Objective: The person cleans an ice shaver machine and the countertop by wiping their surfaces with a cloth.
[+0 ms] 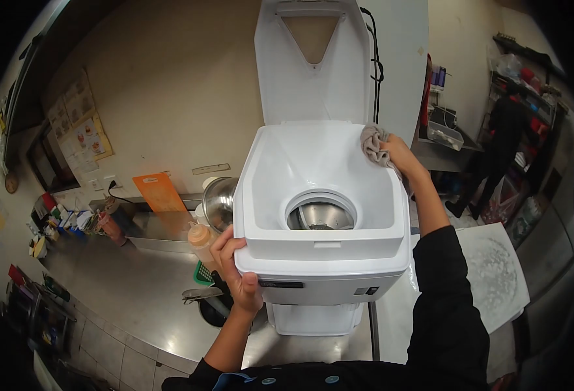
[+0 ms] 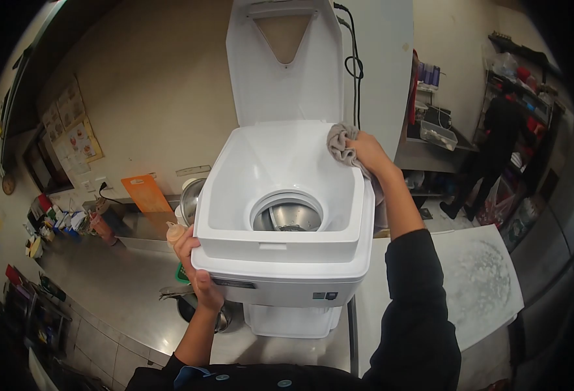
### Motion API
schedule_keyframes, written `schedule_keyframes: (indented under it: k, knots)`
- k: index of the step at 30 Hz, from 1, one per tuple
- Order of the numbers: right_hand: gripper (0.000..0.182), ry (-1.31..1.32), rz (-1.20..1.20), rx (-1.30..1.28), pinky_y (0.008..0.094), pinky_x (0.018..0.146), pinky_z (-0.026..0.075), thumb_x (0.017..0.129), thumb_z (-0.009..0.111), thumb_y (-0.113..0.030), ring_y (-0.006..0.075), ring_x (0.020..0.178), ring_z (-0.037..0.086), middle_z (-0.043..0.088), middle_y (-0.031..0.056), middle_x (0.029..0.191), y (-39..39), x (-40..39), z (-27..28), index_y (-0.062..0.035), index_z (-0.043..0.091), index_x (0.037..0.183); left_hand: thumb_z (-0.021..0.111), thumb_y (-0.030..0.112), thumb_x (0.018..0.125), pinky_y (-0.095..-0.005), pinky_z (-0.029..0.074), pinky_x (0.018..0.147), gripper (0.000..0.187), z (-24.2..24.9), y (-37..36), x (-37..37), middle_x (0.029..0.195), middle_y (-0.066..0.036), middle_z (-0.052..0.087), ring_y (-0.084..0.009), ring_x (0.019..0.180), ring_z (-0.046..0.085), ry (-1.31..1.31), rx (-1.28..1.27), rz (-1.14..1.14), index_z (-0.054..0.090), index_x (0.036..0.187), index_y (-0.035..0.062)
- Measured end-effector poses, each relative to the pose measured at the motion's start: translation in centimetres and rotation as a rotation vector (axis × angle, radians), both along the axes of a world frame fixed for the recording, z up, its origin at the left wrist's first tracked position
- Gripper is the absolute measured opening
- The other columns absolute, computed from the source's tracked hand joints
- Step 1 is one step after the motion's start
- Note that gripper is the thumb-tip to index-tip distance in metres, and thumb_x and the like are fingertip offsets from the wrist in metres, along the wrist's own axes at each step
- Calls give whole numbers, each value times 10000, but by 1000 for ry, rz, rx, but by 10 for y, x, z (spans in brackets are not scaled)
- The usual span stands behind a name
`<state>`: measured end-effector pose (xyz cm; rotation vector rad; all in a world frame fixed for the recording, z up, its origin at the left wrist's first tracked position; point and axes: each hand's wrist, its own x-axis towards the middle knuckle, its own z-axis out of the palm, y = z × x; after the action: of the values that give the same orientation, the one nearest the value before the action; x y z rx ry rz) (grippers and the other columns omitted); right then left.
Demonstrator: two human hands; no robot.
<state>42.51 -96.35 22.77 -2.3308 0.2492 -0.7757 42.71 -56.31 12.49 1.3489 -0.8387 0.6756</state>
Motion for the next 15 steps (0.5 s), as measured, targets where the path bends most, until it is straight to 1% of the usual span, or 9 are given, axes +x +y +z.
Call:
schedule_keyframes:
  k: [1, 2, 4, 5, 7, 9, 11, 13, 15]
  knots:
    - [455, 18, -57, -81, 299, 705, 452, 840, 526, -380, 174, 729, 551, 625, 130, 807, 15, -14, 6, 60, 588, 937, 391, 659, 835, -447, 266, 1011, 700, 1, 0, -1, 1242, -198, 333, -301, 1174, 354, 1, -4, 1, 456, 1137, 31]
    - [455, 18, -56, -84, 299, 705, 452, 840, 526, -380, 174, 729, 551, 625, 130, 807, 27, -27, 9, 60, 588, 937, 391, 658, 836, -447, 268, 1010, 701, 2, 0, -1, 1239, -198, 335, -301, 1173, 355, 1, -2, -2, 456, 1139, 30]
    - [472, -49, -39, -43, 395, 744, 466, 802, 538, -385, 412, 826, 602, 618, 277, 854, 51, -55, 13, 59, 598, 953, 391, 657, 836, -446, 270, 1008, 701, 3, 0, -2, 1236, -197, 337, -301, 1172, 355, 5, -5, -9, 455, 1142, 30]
    - [472, -44, -42, -48, 395, 744, 466, 802, 538, -385, 412, 826, 602, 618, 277, 854, 62, -70, 11, 59, 598, 953, 392, 656, 837, -444, 272, 1007, 700, 3, 0, -2, 1232, -197, 340, -300, 1170, 358, 0, 1, -6, 455, 1144, 29]
    - [394, -183, -81, -134, 400, 749, 467, 783, 576, -286, 409, 859, 595, 613, 270, 916, 80, -98, 2, 59, 598, 971, 393, 654, 838, -443, 273, 1006, 700, 3, 0, -3, 1228, -196, 344, -299, 1167, 361, 4, -5, -6, 454, 1146, 29]
    - [306, -337, -160, -233, 398, 741, 469, 735, 595, -152, 414, 874, 585, 604, 246, 966, 85, -121, -27, 47, 604, 967, 396, 653, 838, -439, 275, 1005, 700, 3, 0, -2, 1224, -197, 348, -300, 1162, 368, -6, 8, 6, 452, 1150, 29]
    - [300, -441, -88, -91, 408, 722, 465, 682, 577, -83, 416, 813, 570, 594, 210, 968, 125, -149, -26, 42, 601, 954, 398, 657, 835, -436, 276, 1006, 704, 2, 0, -1, 1224, -199, 349, -299, 1158, 372, 4, -8, 6, 451, 1150, 30]
    - [312, -522, -111, -164, 401, 715, 456, 666, 567, -142, 367, 730, 553, 594, 187, 906, 159, -171, -32, 36, 607, 918, 395, 654, 838, -433, 277, 1005, 699, 1, 1, -1, 1229, -197, 347, -295, 1159, 372, -2, 9, -9, 452, 1150, 31]
    - [386, -513, -107, -363, 415, 692, 448, 672, 573, -293, 334, 721, 527, 589, 172, 848, 187, -188, -40, 28, 623, 881, 392, 653, 840, -432, 277, 1006, 697, 1, 1, 0, 1231, -195, 347, -293, 1160, 371, 5, 1, -6, 453, 1150, 32]
